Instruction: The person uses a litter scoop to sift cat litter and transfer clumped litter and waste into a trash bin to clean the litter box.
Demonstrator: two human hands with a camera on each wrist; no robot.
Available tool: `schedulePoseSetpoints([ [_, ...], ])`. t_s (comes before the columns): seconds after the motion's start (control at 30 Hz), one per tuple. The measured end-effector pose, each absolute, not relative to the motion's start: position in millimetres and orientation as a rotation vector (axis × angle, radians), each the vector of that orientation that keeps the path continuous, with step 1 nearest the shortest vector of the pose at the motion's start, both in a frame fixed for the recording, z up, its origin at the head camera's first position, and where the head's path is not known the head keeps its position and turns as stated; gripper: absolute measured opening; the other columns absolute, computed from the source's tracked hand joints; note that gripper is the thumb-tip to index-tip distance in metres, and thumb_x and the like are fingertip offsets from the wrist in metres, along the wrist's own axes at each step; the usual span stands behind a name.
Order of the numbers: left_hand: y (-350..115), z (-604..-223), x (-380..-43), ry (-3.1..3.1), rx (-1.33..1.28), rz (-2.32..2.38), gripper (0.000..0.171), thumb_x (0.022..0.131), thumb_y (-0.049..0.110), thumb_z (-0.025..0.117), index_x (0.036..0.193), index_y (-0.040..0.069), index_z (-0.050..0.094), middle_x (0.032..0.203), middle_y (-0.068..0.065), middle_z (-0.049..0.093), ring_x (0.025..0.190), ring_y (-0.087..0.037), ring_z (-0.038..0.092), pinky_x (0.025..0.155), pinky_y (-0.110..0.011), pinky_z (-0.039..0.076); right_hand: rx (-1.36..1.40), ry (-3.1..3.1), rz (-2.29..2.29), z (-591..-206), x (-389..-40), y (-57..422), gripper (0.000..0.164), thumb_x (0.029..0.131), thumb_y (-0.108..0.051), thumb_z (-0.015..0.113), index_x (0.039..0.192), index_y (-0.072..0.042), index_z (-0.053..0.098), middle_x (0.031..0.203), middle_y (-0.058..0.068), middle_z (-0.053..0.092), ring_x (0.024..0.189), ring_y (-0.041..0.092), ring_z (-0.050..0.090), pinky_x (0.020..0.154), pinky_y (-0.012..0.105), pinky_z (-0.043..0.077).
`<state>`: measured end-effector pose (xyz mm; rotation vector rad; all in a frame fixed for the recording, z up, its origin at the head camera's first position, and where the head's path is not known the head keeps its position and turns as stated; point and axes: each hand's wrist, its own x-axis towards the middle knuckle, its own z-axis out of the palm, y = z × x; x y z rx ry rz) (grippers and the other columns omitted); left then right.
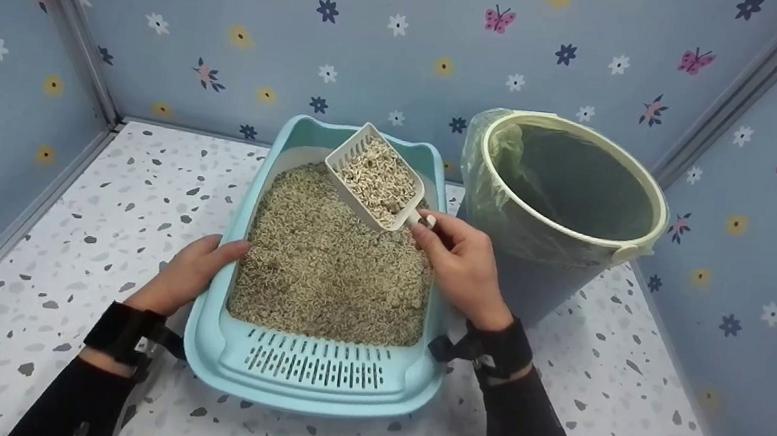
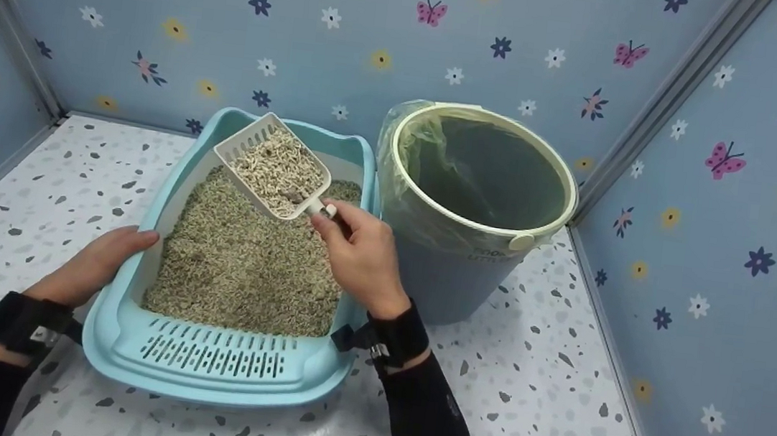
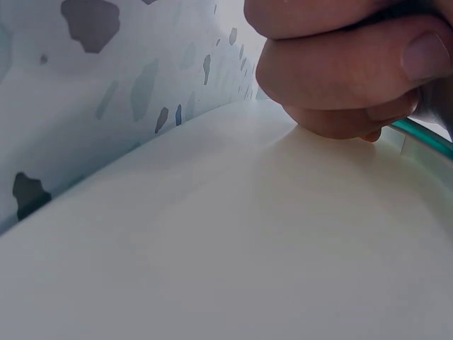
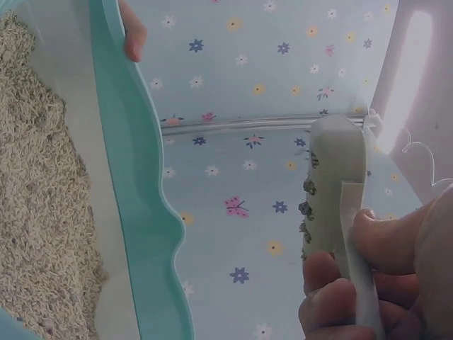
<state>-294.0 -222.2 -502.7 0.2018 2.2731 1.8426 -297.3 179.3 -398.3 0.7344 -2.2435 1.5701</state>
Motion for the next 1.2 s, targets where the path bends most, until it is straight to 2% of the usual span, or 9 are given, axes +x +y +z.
schedulePoseSetpoints([
  [0.13, -222.1, -503.2, -294.0, 2.272, 0.212, 1.848, 0.071, 0.116, 0.051, 0.055, 0.151, -0.010, 0.053, 0.127, -0.030, 0.074, 0.104, -0.039, 0.080, 0.091, -0.041, 0.067, 0.742, -2.350, 1.416, -396.9, -297.0, 182.6, 0.009, 0.106, -0.011, 0.078, 0.104, -0.004, 0.084, 0.081, 0.007, 0.073, 0.070, 0.014, 0.062, 0.064, 0.025, 0.052],
  [0.33, -222.2, -503.1, -293.5, 2.280, 0.208, 1.843, 0.068, 0.116, 0.049, 0.054, 0.148, -0.010, 0.055, 0.124, -0.029, 0.074, 0.102, -0.037, 0.080, 0.090, -0.040, 0.067, 0.682, -2.595, 1.173, -393.5, -294.1, 186.0, 0.020, 0.106, -0.024, 0.080, 0.091, -0.011, 0.081, 0.074, 0.001, 0.069, 0.062, 0.013, 0.054, 0.060, 0.029, 0.045],
  [0.5, -222.5, -502.5, -293.1, 2.297, 0.209, 1.830, 0.070, 0.116, 0.052, 0.054, 0.148, -0.010, 0.054, 0.123, -0.029, 0.074, 0.101, -0.035, 0.080, 0.090, -0.038, 0.066, 0.629, -2.753, 0.969, -389.3, -289.5, 188.6, 0.033, 0.105, -0.027, 0.080, 0.076, -0.018, 0.067, 0.064, -0.009, 0.053, 0.058, 0.013, 0.047, 0.058, 0.035, 0.041],
  [0.77, -222.3, -502.7, -293.5, 2.297, 0.208, 1.834, 0.070, 0.115, 0.052, 0.055, 0.150, -0.008, 0.055, 0.127, -0.027, 0.075, 0.106, -0.036, 0.079, 0.094, -0.036, 0.065, 0.594, -2.919, 0.703, -382.6, -278.9, 189.9, 0.047, 0.105, -0.030, 0.079, 0.068, -0.023, 0.050, 0.061, -0.009, 0.039, 0.058, 0.016, 0.048, 0.060, 0.038, 0.045],
  [1.2, -221.9, -502.8, -293.5, 2.311, 0.199, 1.825, 0.068, 0.115, 0.052, 0.055, 0.146, -0.009, 0.057, 0.123, -0.027, 0.076, 0.102, -0.033, 0.080, 0.092, -0.035, 0.065, 0.533, -3.037, 0.457, -365.9, -260.0, 198.2, 0.040, 0.102, -0.034, 0.079, 0.070, -0.022, 0.058, 0.064, -0.004, 0.054, 0.062, 0.021, 0.057, 0.063, 0.042, 0.050],
])
